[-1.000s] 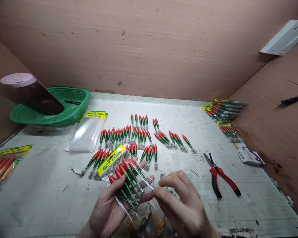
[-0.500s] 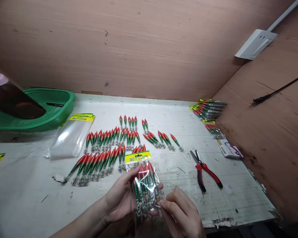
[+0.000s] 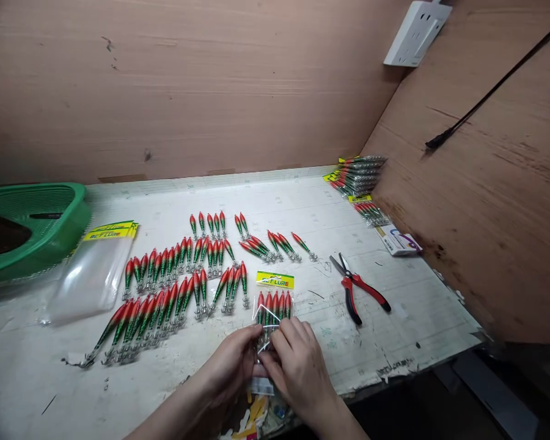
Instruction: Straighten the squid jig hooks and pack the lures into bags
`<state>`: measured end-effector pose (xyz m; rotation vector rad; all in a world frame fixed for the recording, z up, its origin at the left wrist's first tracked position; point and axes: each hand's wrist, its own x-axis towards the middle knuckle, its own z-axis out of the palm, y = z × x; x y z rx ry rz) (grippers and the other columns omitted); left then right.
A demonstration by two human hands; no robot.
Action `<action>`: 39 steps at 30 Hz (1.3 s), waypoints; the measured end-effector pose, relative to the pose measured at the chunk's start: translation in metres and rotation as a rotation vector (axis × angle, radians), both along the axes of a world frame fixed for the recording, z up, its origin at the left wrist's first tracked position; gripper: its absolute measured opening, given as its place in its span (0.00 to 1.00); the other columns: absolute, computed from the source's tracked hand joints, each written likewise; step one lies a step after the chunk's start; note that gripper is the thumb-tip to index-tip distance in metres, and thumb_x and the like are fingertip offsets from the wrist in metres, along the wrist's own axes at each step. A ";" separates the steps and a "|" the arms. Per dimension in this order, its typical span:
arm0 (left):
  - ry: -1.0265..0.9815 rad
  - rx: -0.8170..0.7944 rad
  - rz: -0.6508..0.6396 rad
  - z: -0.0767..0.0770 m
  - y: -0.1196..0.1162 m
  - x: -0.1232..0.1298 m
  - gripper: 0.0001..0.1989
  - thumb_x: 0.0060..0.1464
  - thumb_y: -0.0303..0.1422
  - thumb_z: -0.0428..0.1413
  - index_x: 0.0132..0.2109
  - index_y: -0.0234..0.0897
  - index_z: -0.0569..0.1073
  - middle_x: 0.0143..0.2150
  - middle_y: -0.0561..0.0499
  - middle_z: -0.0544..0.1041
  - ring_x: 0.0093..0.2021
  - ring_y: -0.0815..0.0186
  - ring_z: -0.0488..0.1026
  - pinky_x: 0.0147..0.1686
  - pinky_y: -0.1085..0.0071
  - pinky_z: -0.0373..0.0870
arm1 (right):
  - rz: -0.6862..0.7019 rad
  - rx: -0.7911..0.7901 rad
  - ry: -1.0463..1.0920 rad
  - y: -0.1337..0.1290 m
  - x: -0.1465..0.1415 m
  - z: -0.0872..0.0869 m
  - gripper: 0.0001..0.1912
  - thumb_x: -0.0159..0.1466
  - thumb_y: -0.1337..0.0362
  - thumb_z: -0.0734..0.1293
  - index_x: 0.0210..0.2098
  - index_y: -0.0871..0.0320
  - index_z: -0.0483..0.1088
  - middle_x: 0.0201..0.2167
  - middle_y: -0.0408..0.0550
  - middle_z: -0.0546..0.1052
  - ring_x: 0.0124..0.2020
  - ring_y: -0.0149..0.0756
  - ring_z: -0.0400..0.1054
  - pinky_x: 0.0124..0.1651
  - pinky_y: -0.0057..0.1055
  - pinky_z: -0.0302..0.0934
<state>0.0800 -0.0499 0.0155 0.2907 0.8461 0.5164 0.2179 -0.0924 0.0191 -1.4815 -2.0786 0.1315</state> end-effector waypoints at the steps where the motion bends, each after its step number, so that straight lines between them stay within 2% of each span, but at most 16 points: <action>1: -0.011 -0.011 -0.025 0.000 0.000 -0.001 0.12 0.56 0.37 0.53 0.37 0.30 0.73 0.31 0.43 0.79 0.32 0.60 0.78 0.30 0.69 0.73 | -0.014 0.016 0.003 0.003 -0.002 -0.001 0.10 0.66 0.68 0.61 0.27 0.56 0.62 0.26 0.44 0.65 0.29 0.37 0.58 0.32 0.31 0.51; 4: -0.038 -0.028 -0.110 -0.001 0.000 -0.006 0.15 0.56 0.39 0.52 0.39 0.29 0.73 0.31 0.42 0.79 0.32 0.58 0.78 0.34 0.64 0.75 | -0.030 0.018 0.022 0.009 -0.003 -0.004 0.11 0.66 0.70 0.59 0.26 0.56 0.61 0.25 0.44 0.65 0.29 0.36 0.57 0.32 0.32 0.50; 6: 0.000 -0.005 -0.158 -0.001 -0.003 -0.011 0.11 0.52 0.33 0.54 0.40 0.30 0.73 0.32 0.43 0.79 0.33 0.60 0.78 0.35 0.64 0.75 | -0.031 0.017 0.032 0.011 -0.003 -0.005 0.12 0.66 0.70 0.59 0.26 0.56 0.60 0.25 0.44 0.65 0.29 0.36 0.57 0.32 0.31 0.49; 9: 0.075 0.041 -0.241 -0.003 -0.008 -0.016 0.12 0.46 0.26 0.53 0.41 0.31 0.73 0.34 0.44 0.80 0.33 0.63 0.78 0.36 0.67 0.75 | -0.030 0.015 0.039 0.013 -0.003 -0.005 0.13 0.67 0.68 0.60 0.25 0.56 0.60 0.24 0.43 0.64 0.29 0.36 0.57 0.32 0.32 0.49; 15: 0.167 0.082 -0.366 -0.003 -0.007 -0.019 0.08 0.48 0.30 0.54 0.37 0.31 0.73 0.31 0.44 0.81 0.30 0.65 0.79 0.34 0.71 0.74 | -0.041 0.034 0.031 0.018 -0.005 -0.007 0.14 0.68 0.69 0.59 0.25 0.56 0.61 0.23 0.44 0.64 0.29 0.37 0.55 0.34 0.33 0.47; 20: 0.246 0.078 -0.327 -0.002 0.002 -0.025 0.13 0.47 0.37 0.58 0.36 0.31 0.75 0.31 0.45 0.81 0.31 0.65 0.79 0.34 0.71 0.74 | -0.003 -0.017 0.073 0.006 0.000 -0.001 0.11 0.67 0.69 0.60 0.27 0.57 0.62 0.25 0.44 0.66 0.30 0.36 0.58 0.34 0.33 0.50; 23: 0.216 0.059 -0.318 -0.002 0.005 -0.027 0.15 0.47 0.39 0.56 0.36 0.31 0.76 0.30 0.45 0.80 0.30 0.66 0.78 0.36 0.69 0.75 | 0.040 -0.175 0.239 -0.009 -0.004 0.001 0.07 0.66 0.71 0.60 0.33 0.58 0.66 0.28 0.45 0.68 0.31 0.35 0.63 0.33 0.30 0.55; 26: 0.189 0.091 -0.314 0.000 0.005 -0.027 0.14 0.47 0.39 0.53 0.33 0.31 0.75 0.27 0.46 0.79 0.29 0.67 0.76 0.36 0.69 0.74 | 0.041 -0.361 0.383 -0.017 -0.014 -0.002 0.08 0.66 0.71 0.59 0.38 0.57 0.69 0.32 0.46 0.70 0.32 0.35 0.67 0.33 0.29 0.60; 29: 0.177 0.115 -0.320 0.003 0.004 -0.027 0.14 0.45 0.38 0.49 0.31 0.32 0.75 0.27 0.47 0.78 0.28 0.66 0.75 0.35 0.70 0.73 | -0.036 -0.452 0.397 -0.013 -0.026 -0.006 0.07 0.64 0.72 0.60 0.35 0.56 0.68 0.31 0.45 0.70 0.30 0.33 0.68 0.31 0.28 0.60; 32: 0.208 0.098 -0.304 0.002 0.003 -0.027 0.13 0.43 0.37 0.49 0.28 0.33 0.73 0.24 0.49 0.75 0.27 0.68 0.73 0.33 0.71 0.73 | -0.069 -0.483 0.348 -0.005 -0.033 -0.008 0.07 0.61 0.73 0.60 0.29 0.56 0.63 0.29 0.44 0.69 0.27 0.33 0.65 0.27 0.28 0.56; 36: 0.249 0.085 -0.294 -0.004 0.003 -0.026 0.10 0.41 0.38 0.52 0.24 0.35 0.69 0.22 0.53 0.72 0.22 0.72 0.70 0.29 0.73 0.71 | 0.012 -0.498 0.333 -0.008 -0.026 -0.001 0.07 0.62 0.72 0.59 0.29 0.55 0.61 0.29 0.44 0.69 0.27 0.33 0.65 0.28 0.28 0.55; 39: 0.255 0.064 -0.307 -0.005 0.005 -0.026 0.12 0.43 0.39 0.52 0.28 0.33 0.72 0.25 0.48 0.77 0.24 0.69 0.73 0.32 0.70 0.72 | 0.062 -0.524 0.500 -0.018 -0.014 0.005 0.08 0.66 0.69 0.59 0.30 0.55 0.60 0.29 0.42 0.68 0.28 0.31 0.65 0.29 0.25 0.58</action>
